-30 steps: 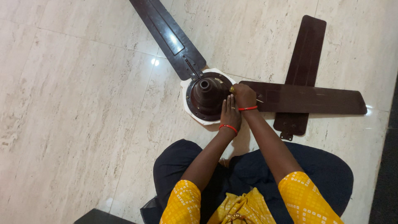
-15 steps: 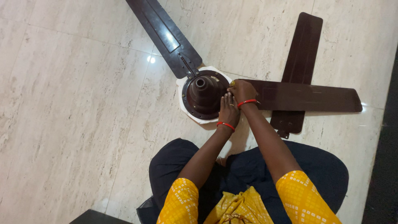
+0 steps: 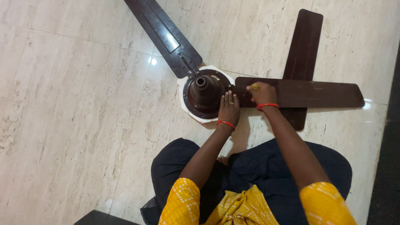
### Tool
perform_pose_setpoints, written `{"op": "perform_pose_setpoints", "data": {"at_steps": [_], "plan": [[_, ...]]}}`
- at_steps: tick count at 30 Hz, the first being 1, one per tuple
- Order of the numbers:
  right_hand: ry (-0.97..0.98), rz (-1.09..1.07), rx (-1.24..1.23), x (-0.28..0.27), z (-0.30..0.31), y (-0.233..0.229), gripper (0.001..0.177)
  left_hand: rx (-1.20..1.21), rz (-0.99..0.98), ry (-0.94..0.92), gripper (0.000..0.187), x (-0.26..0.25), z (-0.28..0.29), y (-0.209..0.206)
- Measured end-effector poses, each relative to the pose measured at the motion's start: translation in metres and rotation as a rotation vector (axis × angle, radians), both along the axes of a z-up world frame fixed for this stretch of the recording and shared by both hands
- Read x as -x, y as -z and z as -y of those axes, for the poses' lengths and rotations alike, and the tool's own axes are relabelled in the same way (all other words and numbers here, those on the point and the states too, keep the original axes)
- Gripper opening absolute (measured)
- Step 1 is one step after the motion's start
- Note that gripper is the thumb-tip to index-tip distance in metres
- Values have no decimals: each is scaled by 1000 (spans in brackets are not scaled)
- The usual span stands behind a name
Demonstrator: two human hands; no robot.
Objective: The person sits on the floor and attaches three fan blades to the ceiling fan motor housing using a screwdriver. They place each blade onto the motor, align the screw holes, and tighten the screws to secure the blades.
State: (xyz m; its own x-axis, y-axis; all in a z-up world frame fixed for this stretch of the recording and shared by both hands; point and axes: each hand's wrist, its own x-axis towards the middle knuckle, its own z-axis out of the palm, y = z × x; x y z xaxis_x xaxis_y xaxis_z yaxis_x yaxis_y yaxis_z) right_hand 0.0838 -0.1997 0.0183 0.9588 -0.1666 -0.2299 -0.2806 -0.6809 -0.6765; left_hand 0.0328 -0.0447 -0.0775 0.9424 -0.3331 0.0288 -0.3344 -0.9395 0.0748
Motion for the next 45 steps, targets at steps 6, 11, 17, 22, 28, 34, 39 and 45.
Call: {"op": "perform_pose_setpoints", "data": {"at_steps": [6, 11, 17, 22, 28, 34, 39, 45], "plan": [[86, -99, 184, 59, 105, -18, 54, -10, -77, -50, 51, -1, 3, -22], [294, 209, -150, 38, 97, -8, 54, 20, -78, -35, 57, 5, -7, -34], [105, 477, -756, 17, 9, -16, 19, 57, -73, -40, 66, 1, -8, -36], [-19, 584, -440, 16, -20, -18, 22, 51, -102, -41, 68, 2, -8, -35], [-76, 498, -328, 7, -25, -21, 25, 34, -135, -49, 68, 1, -4, -36], [-85, 446, -330, 0, -27, -22, 28, 27, -125, -49, 66, 4, -3, -37], [-144, 437, -258, -9, -31, -24, 33, -53, -198, -29, 67, 6, -3, -42], [-208, 529, -294, -11, -47, -28, 38, -23, -173, -45, 64, 6, -2, -42]]}}
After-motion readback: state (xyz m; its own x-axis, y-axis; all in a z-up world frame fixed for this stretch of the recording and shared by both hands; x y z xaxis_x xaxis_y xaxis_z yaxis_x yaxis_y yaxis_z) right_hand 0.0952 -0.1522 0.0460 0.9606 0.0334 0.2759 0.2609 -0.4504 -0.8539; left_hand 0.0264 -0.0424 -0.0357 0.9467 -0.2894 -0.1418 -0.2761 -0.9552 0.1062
